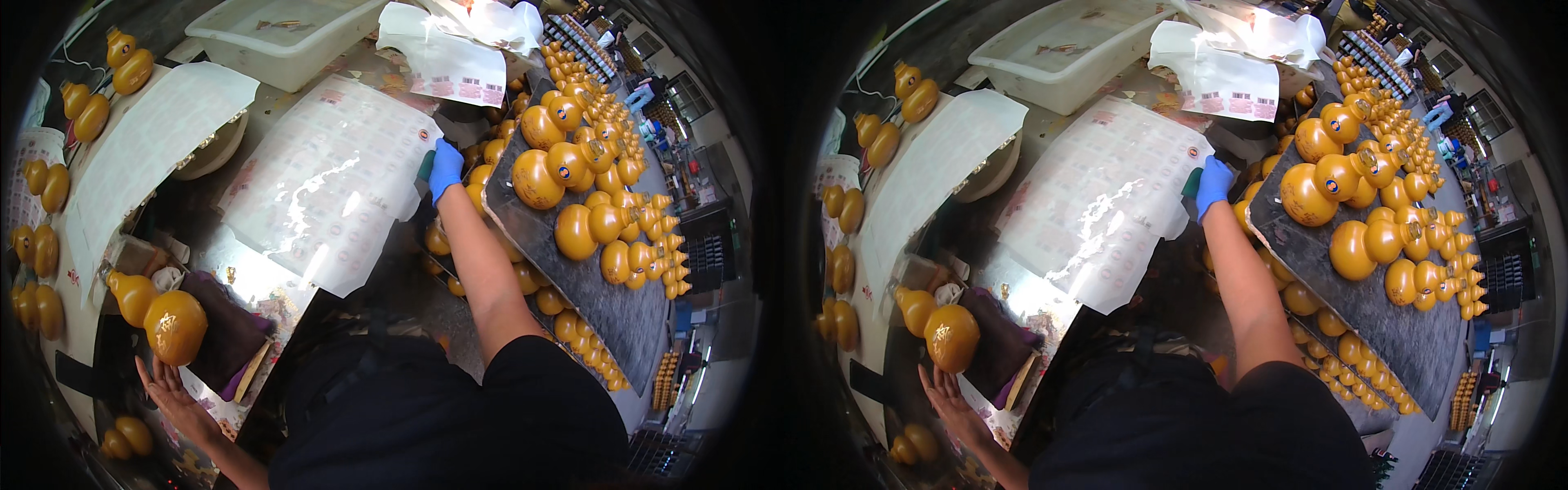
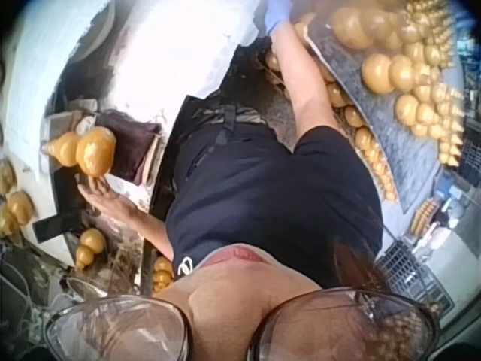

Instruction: The person applies decorative stickers to yellow gourd-shaped objects. They peel stickers from a sheet, place them on the gourds, and smooth them with a green card. The person handles the gourds one at a time, rotating them to position the stickers, and occasionally wipes the surface before application.

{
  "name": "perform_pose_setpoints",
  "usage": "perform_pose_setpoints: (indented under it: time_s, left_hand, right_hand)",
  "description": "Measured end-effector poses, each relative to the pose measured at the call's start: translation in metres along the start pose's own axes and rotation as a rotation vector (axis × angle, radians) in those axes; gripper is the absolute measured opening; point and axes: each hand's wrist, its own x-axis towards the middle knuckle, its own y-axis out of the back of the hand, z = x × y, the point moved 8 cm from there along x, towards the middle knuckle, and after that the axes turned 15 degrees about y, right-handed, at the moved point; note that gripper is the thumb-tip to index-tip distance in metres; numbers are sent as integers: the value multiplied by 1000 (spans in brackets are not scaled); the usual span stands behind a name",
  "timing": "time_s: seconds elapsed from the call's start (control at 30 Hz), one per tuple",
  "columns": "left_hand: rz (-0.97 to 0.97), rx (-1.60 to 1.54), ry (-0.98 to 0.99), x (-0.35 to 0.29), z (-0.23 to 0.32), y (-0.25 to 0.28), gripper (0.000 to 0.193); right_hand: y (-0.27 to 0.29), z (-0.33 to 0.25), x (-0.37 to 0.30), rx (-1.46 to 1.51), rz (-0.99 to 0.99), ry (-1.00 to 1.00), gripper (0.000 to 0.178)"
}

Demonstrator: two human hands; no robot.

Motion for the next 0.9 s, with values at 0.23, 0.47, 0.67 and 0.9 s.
perform_pose_setpoints:
  time_s: [0.23,0.47,0.67,0.9]
  left_hand:
    - [6,-18,23,-1,-3,6,53]
    - [20,-9,25,-3,-6,10,53]
    - [34,32,37,-3,-5,7,54]
    - [-17,-7,17,2,-11,7,54]
  right_hand:
    - [-23,-5,-9,108,-154,-62,34]
    - [-18,-11,-36,389,-102,-251,22]
    - [-2,-25,-31,184,28,45,21]
    - [11,-27,-35,233,198,74,16]
